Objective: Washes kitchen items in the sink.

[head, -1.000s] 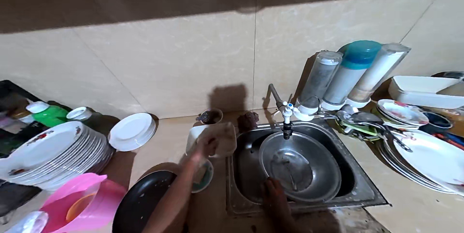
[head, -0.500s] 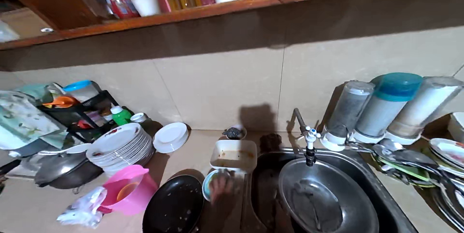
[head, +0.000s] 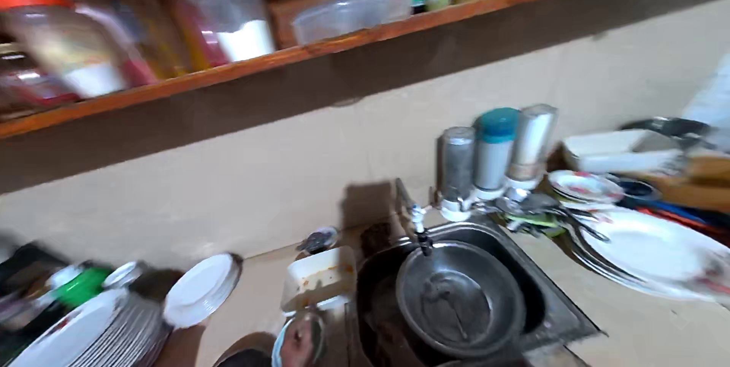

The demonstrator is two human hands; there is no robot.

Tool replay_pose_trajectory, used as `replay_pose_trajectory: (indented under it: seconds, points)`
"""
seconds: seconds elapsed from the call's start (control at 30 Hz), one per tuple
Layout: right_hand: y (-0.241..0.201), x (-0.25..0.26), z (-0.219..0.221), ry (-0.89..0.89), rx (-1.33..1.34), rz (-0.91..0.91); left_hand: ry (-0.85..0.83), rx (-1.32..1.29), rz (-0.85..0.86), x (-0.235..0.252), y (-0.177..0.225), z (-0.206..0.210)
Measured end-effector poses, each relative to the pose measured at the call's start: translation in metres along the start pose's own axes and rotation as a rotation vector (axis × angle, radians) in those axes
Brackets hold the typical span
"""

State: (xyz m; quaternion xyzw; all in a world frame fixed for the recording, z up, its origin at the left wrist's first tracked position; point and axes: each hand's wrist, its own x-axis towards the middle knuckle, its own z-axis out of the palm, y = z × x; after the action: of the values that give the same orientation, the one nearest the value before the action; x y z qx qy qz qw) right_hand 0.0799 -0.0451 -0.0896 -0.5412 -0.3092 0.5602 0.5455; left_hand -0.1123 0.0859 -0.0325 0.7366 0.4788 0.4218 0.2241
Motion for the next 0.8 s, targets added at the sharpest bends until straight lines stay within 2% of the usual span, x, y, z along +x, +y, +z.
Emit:
replay_pose_trajectory:
  seconds: [0.03, 0.1, 0.17, 0.2, 0.27, 0.37, 0.4, 0.43, 0.53, 0.6, 0.63, 0.7, 0.8]
  points:
    - [-0.002, -0.002, -0.001, -0.020, 0.007, -0.003, 0.028, -0.095, 0.025, 0.003, 0.015, 0.008]
    - [-0.001, -0.001, 0.000, -0.021, 0.012, -0.014, -0.058, -0.117, 0.157, -0.001, 0.046, 0.029]
    - [-0.003, -0.003, 0.001, -0.007, 0.046, 0.007, -0.232, 0.060, 0.306, -0.016, 0.065, 0.053]
    - [-0.002, -0.003, 0.002, 0.006, 0.075, 0.002, -0.314, 0.157, 0.314, -0.024, 0.066, 0.069]
    - [0.004, -0.003, 0.005, 0.066, 0.088, -0.017, -0.388, 0.227, 0.246, -0.041, 0.052, 0.103]
    - [0.010, 0.006, -0.001, 0.114, -0.058, -0.052, -0.413, 0.113, -0.095, -0.043, 0.061, 0.118]
    - [0.014, 0.008, -0.003, 0.110, -0.099, -0.089, -0.422, 0.106, -0.150, -0.041, 0.067, 0.117]
    - [0.013, 0.006, -0.004, 0.100, -0.143, -0.123, -0.450, 0.135, -0.151, -0.038, 0.072, 0.115]
    - [-0.002, -0.004, -0.011, 0.039, -0.259, -0.160, -0.602, 0.340, 0.022, -0.021, 0.069, 0.110]
    - [-0.003, -0.001, -0.017, 0.004, -0.341, -0.176, -0.585, 0.366, 0.128, -0.007, 0.056, 0.110]
    - [-0.008, -0.003, -0.020, -0.018, -0.364, -0.167, -0.542, 0.340, 0.116, -0.002, 0.054, 0.111]
    - [-0.013, -0.005, -0.025, -0.015, -0.339, -0.155, -0.503, 0.180, -0.054, -0.006, 0.068, 0.114]
    - [-0.006, -0.005, -0.028, 0.053, -0.313, -0.206, -0.592, -0.089, -0.309, -0.034, 0.082, 0.122]
